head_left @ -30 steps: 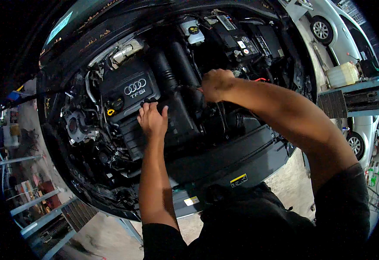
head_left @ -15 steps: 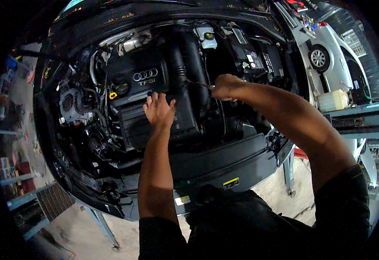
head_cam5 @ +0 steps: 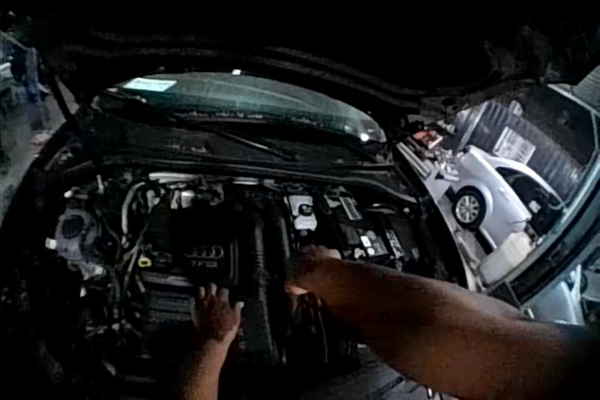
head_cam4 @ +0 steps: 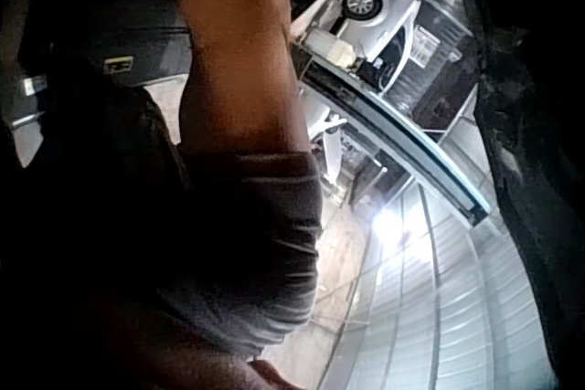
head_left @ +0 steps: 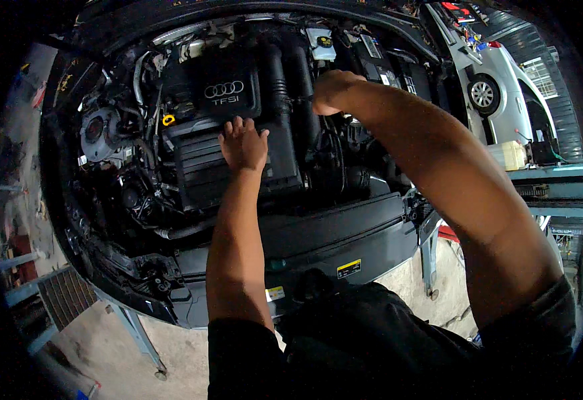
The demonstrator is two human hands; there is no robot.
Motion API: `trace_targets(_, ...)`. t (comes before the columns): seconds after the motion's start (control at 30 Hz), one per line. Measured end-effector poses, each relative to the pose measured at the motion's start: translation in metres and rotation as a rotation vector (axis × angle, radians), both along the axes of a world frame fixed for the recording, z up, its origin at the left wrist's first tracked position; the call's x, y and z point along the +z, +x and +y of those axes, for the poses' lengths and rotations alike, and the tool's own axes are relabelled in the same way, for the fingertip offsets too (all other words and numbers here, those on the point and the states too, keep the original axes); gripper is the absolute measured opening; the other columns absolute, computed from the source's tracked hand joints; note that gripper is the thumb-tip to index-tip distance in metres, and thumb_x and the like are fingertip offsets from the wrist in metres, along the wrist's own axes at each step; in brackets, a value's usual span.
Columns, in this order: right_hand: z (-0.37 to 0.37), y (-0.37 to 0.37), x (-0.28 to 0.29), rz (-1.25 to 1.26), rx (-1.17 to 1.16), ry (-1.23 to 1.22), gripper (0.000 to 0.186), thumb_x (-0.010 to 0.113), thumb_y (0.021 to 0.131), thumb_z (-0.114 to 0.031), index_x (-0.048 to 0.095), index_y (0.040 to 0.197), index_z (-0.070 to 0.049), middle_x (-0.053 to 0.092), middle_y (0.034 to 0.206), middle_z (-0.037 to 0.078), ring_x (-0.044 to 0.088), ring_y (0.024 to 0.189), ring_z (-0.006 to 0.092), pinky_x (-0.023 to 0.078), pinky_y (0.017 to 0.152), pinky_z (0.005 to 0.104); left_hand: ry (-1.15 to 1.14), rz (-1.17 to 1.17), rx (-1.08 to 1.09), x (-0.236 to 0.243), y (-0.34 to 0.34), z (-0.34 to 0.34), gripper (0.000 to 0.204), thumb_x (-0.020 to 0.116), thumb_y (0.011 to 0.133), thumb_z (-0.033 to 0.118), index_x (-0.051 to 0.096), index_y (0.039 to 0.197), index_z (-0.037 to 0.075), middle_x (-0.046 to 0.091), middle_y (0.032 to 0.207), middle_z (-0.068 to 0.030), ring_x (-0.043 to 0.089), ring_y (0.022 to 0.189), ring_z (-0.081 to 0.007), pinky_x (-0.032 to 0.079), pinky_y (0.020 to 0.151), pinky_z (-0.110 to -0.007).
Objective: The person places a sticker on the car's windshield, then moves to the engine bay. They remove a plastic engine cover, retrieve a wrench and screwdriver from a tool cart, and use them to adjust components within the engine bay before replacing the cover.
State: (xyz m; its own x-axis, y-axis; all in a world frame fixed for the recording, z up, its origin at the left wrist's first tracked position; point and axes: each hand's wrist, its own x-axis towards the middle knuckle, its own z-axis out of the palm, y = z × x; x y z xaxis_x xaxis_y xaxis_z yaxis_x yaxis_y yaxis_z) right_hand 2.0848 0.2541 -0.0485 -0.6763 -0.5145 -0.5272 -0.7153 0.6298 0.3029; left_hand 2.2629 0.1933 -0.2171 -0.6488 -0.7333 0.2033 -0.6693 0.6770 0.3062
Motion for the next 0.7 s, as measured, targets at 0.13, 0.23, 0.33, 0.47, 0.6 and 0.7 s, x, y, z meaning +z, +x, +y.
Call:
trace_targets(0.13,0.026,-0.031,0.007,-0.257,0.143,-0.116,0.030,0.065,0.087,-0.026,0.075,0.084,0.002,0.072,0.079,0.017,0.073,0.069,0.0289,0.059,0.061,0.0423,0.022,-0.022,0.001,0.006,0.003,-0.001,0.037,0.076,0.089,0.038,0.070,0.110,0.008,0.063,0.118,-0.0074,0.056,0.119,-0.0286,0.044,0.101,-0.047)
trace_targets(0.23,0.052,-0.063,-0.009,-0.482,-0.156,-0.293,0.031,0.065,0.083,-0.025,0.071,0.075,0.004,0.069,0.069,0.019,0.071,0.063,0.0276,0.057,0.056,0.0411,0.043,-0.021,-0.010,0.007,0.003,0.001,0.038,0.077,0.088,0.039,0.070,0.110,0.008,0.063,0.120,-0.0071,0.055,0.121,-0.0281,0.044,0.099,-0.046)
trace_targets(0.33,0.049,-0.058,-0.012,-0.223,-0.062,-0.048,0.028,0.065,0.081,-0.023,0.069,0.072,0.004,0.067,0.067,0.020,0.070,0.061,0.0283,0.056,0.053,0.0407,0.066,-0.035,-0.018,0.009,0.000,0.002,0.038,0.078,0.088,0.039,0.070,0.110,0.008,0.063,0.119,-0.0075,0.055,0.120,-0.0281,0.043,0.099,-0.045)
trace_targets(0.47,0.064,-0.083,-0.032,-0.352,-0.064,-0.084,0.023,0.065,0.081,-0.018,0.073,0.084,0.003,0.071,0.077,0.019,0.073,0.070,0.0292,0.058,0.057,0.0427,0.022,0.002,-0.040,0.002,-0.009,0.007,0.038,0.077,0.088,0.038,0.070,0.111,0.008,0.063,0.119,-0.0083,0.055,0.118,-0.0289,0.040,0.101,-0.045)
trace_targets(0.6,0.028,-0.019,0.019,-0.231,-0.131,-0.152,0.025,0.064,0.082,-0.016,0.076,0.095,0.001,0.074,0.088,0.019,0.075,0.077,0.0311,0.061,0.063,0.0438,0.077,0.009,-0.024,0.009,-0.004,0.005,0.039,0.076,0.089,0.038,0.070,0.112,0.007,0.063,0.118,-0.0093,0.055,0.117,-0.0293,0.038,0.101,-0.046)
trace_targets(0.7,0.031,-0.030,-0.001,-0.174,-0.028,-0.035,0.024,0.063,0.081,-0.015,0.076,0.091,0.002,0.075,0.089,0.020,0.075,0.077,0.0320,0.061,0.066,0.0430,-0.070,0.052,-0.053,-0.003,-0.007,0.006,0.043,0.077,0.087,0.044,0.068,0.113,0.012,0.060,0.118,-0.0078,0.054,0.116,-0.0314,0.041,0.092,-0.046)
